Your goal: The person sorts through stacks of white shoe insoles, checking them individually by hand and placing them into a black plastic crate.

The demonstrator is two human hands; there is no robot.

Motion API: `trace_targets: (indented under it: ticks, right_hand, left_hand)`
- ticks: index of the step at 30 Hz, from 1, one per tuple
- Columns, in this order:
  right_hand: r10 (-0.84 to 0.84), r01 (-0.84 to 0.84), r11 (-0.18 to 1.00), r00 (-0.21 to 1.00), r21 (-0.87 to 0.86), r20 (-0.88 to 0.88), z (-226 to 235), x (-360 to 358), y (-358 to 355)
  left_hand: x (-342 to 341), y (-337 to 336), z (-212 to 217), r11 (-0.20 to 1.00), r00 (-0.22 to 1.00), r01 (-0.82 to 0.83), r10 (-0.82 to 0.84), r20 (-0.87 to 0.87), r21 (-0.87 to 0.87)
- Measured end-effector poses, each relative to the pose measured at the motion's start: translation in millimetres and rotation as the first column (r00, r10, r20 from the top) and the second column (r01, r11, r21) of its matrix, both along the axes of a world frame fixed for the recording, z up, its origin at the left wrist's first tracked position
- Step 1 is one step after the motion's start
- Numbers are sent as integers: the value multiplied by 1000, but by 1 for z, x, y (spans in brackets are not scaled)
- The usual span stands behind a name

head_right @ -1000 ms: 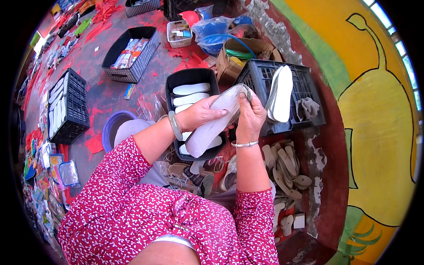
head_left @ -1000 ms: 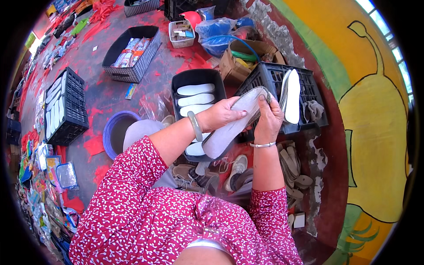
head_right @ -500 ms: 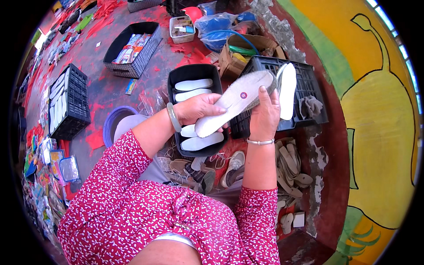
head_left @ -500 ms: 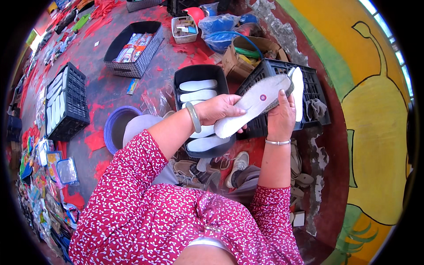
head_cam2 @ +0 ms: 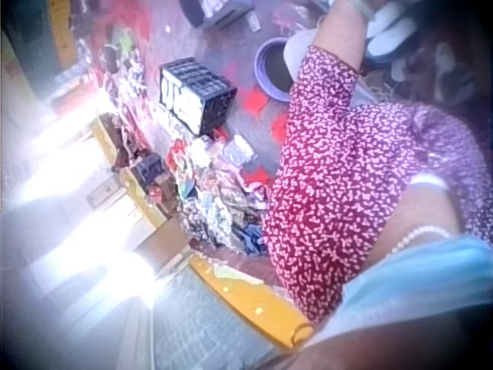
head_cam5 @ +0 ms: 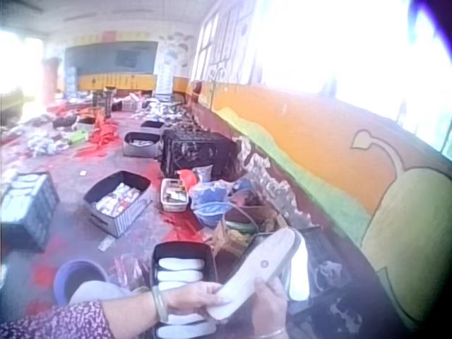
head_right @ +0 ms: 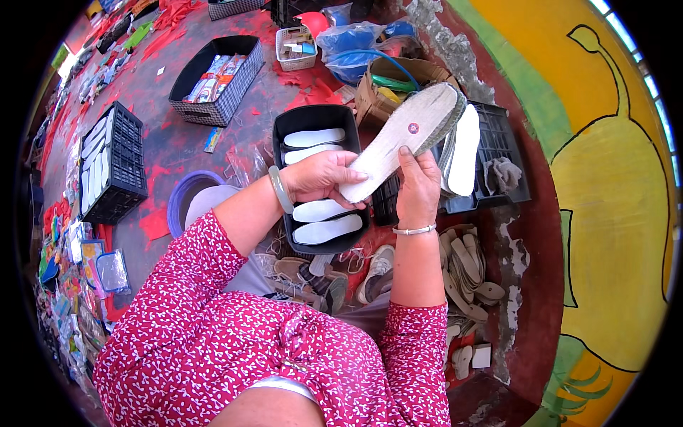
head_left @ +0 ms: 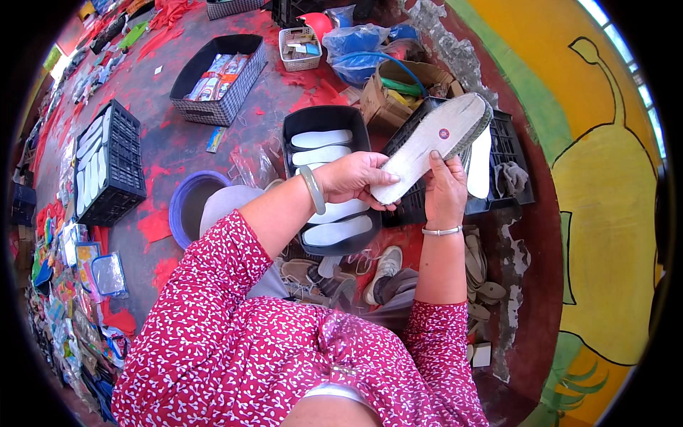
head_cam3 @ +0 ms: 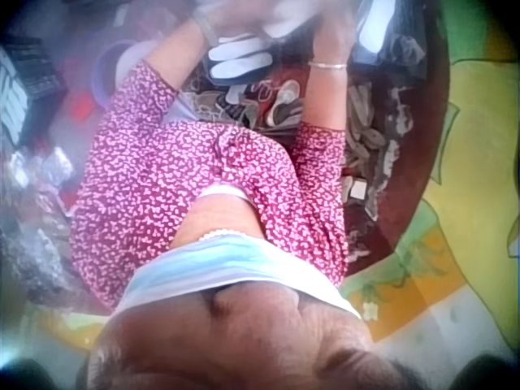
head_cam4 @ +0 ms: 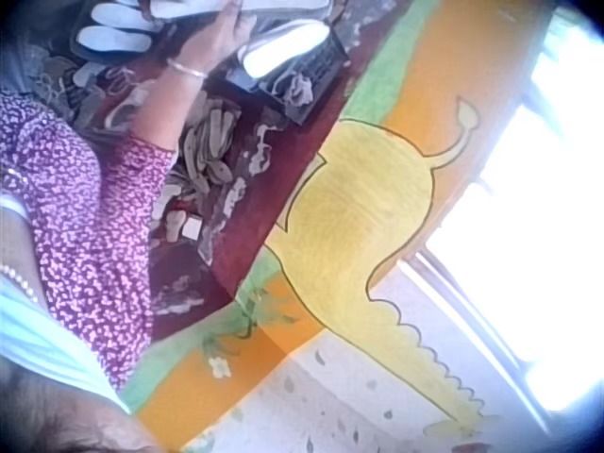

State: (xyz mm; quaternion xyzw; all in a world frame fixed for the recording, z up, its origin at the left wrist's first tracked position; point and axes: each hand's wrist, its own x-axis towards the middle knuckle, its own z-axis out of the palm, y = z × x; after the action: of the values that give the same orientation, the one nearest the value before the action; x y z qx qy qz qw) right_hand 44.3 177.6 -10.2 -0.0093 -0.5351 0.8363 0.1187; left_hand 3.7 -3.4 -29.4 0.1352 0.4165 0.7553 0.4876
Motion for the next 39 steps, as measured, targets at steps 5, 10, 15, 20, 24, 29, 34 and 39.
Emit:
trace_targets:
  ticks: [5, 10, 15, 20, 24, 29, 34, 39]
  right_hand:
    - [-133, 157, 907, 987, 390, -86, -8, 0, -2]
    - [-146, 444, 462, 892, 768, -428, -14, 3, -14]
    - [-75, 67, 979, 997, 190, 31, 4, 2, -6]
    - [-130, 165, 474, 985, 865, -117, -8, 2, 0]
    - [-84, 193, 190, 980, 963, -180, -14, 4, -16]
    - [238, -283, 926, 952, 252, 193, -3, 3, -14]
    - [408, -467, 875, 853, 126, 327, 0, 6, -10]
    - [386, -459, 871, 859, 173, 335, -7, 2, -8]
  left_hand:
    - [-1, 2, 0, 994, 1000, 11, -14, -21, -113]
    - [2, 3, 5, 970, 999, -51, 47, -19, -238]
    - [-4, -4, -1, 994, 998, -6, -1, -64, -112]
    - [-19, -10, 20, 913, 866, -373, 277, -417, -168]
    - [-19, -10, 17, 917, 870, -386, 327, -370, -96]
    - [-26, -12, 10, 897, 863, -435, 392, -318, -77]
    - [-27, -15, 8, 912, 887, -405, 410, -213, 71]
    - [-27, -13, 3, 879, 845, -477, 452, -285, -21]
